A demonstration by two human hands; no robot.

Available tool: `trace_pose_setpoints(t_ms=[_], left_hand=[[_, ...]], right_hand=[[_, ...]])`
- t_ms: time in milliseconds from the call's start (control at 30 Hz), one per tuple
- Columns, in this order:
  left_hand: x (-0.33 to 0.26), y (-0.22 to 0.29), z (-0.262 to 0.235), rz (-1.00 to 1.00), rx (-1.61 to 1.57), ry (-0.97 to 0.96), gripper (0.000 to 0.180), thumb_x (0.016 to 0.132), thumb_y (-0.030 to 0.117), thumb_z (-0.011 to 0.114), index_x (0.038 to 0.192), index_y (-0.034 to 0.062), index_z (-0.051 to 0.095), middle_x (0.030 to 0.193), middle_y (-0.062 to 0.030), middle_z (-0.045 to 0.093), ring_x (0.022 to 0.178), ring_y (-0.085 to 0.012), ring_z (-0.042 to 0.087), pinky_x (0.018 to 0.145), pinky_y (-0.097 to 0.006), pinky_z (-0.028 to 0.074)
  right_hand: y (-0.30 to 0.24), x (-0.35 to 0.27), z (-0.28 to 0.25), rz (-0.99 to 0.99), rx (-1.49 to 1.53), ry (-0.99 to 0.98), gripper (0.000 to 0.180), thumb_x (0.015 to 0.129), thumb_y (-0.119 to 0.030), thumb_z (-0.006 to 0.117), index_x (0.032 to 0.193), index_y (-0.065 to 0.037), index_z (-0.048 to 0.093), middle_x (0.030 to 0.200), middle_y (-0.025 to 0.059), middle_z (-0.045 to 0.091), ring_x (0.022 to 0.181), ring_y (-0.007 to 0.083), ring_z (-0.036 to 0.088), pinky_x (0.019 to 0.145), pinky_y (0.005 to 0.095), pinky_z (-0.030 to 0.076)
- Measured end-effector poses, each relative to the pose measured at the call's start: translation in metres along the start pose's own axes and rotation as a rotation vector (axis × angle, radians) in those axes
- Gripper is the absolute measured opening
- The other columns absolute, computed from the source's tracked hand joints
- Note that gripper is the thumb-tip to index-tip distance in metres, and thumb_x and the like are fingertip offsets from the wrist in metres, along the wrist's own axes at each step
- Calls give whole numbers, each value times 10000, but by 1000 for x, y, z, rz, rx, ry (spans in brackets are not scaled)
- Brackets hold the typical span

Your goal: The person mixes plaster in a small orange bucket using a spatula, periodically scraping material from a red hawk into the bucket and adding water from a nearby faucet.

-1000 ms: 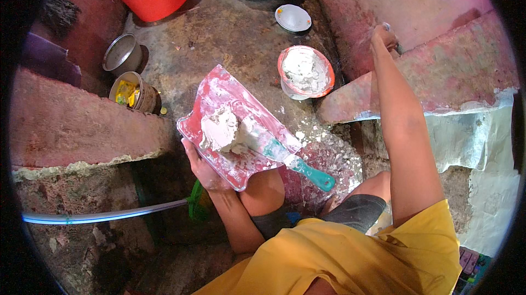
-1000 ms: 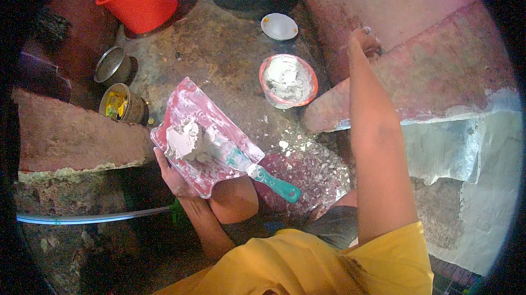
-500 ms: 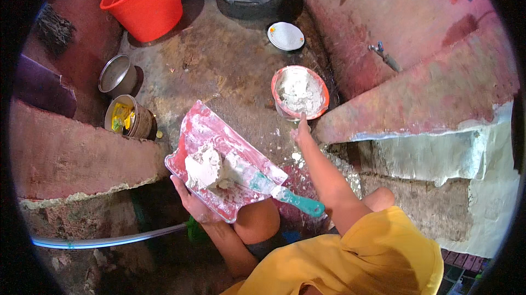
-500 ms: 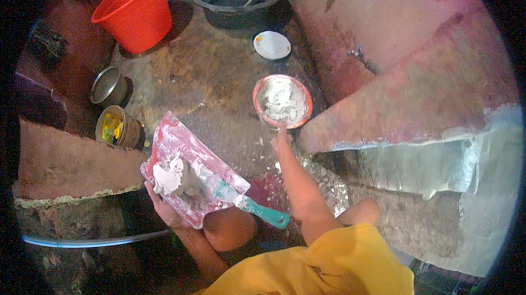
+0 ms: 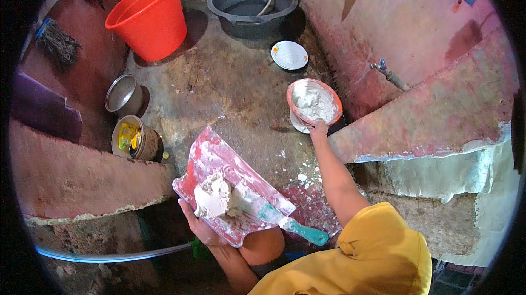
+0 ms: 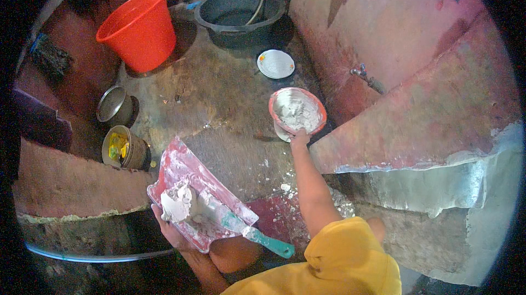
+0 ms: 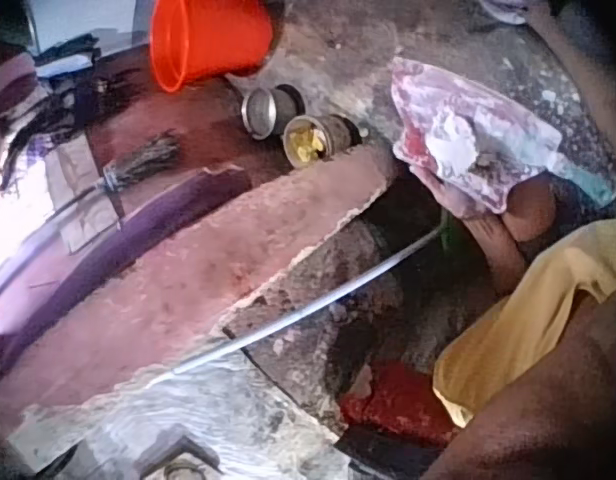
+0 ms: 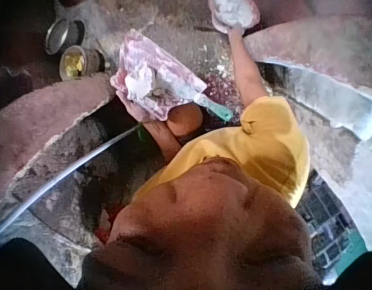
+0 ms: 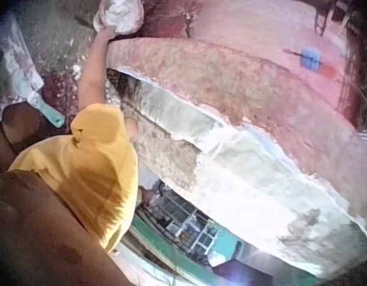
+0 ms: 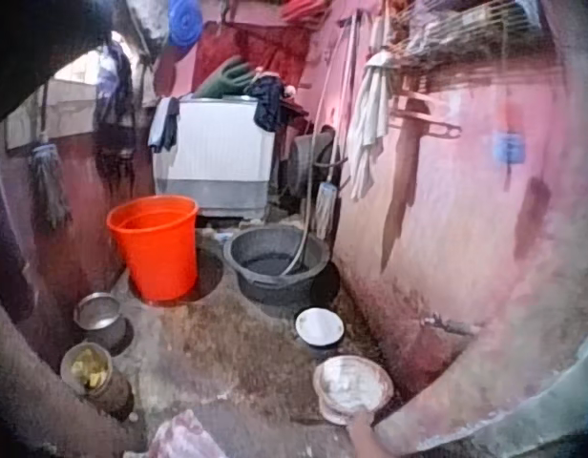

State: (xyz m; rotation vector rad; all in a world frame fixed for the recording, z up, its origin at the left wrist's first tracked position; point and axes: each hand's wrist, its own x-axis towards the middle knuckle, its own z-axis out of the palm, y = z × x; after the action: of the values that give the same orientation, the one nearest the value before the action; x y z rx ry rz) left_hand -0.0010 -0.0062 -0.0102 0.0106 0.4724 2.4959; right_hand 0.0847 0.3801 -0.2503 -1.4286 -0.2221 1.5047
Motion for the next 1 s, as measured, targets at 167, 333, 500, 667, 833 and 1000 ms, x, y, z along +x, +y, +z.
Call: trace_pose_setpoints(t_ms=[167,333,500,667,833,1000], left_hand=[[9,-12,8,-115,18,97,528,878,417,213,1182,12,360,1149,-140,451,1020,-271,462,900,-399,343],[-1,2,-3,-21,102,222,586,846,498,256,1212,48,339,1157,-121,447,1014,-274,463,881,-402,351],[-1,-2,-1,-77,9,44,542,871,431,217,1200,21,347,1174,-126,435,1039,-281,442,914,-400,325],[-1,-6,5,-115,-31,145,562,863,453,219,1218,31,327,1211,-124,396,1074,-282,409,935,-407,293],[-3,-2,-10,-98,-23,200,588,847,503,222,1251,83,301,1259,-89,353,1123,-285,360,947,-416,256],[-3,-2,-15,-159,-352,-250,572,858,462,232,1253,52,279,1268,-129,327,1122,-299,356,960,-422,251]], right_hand=[[-5,75,-18,-76,34,-82,390,722,-72,435,1102,-5,376,1049,164,430,891,327,496,637,468,449],[31,14,-13,-14,193,-182,294,743,-73,430,1033,-23,444,987,141,473,892,307,494,741,459,431],[1,14,-11,165,124,-489,384,778,-156,424,1138,-27,396,1118,155,445,1004,314,456,834,456,377],[-25,-81,11,-19,-404,-543,480,778,-282,495,1159,-6,394,1173,145,408,1101,250,373,924,363,264],[-225,-195,107,-1857,-1343,-304,447,745,-337,510,1080,-45,466,1147,214,430,1041,402,404,854,449,331],[-311,-185,153,-1878,-2207,-389,256,687,-235,541,835,-34,597,819,176,593,735,318,581,629,429,455]])
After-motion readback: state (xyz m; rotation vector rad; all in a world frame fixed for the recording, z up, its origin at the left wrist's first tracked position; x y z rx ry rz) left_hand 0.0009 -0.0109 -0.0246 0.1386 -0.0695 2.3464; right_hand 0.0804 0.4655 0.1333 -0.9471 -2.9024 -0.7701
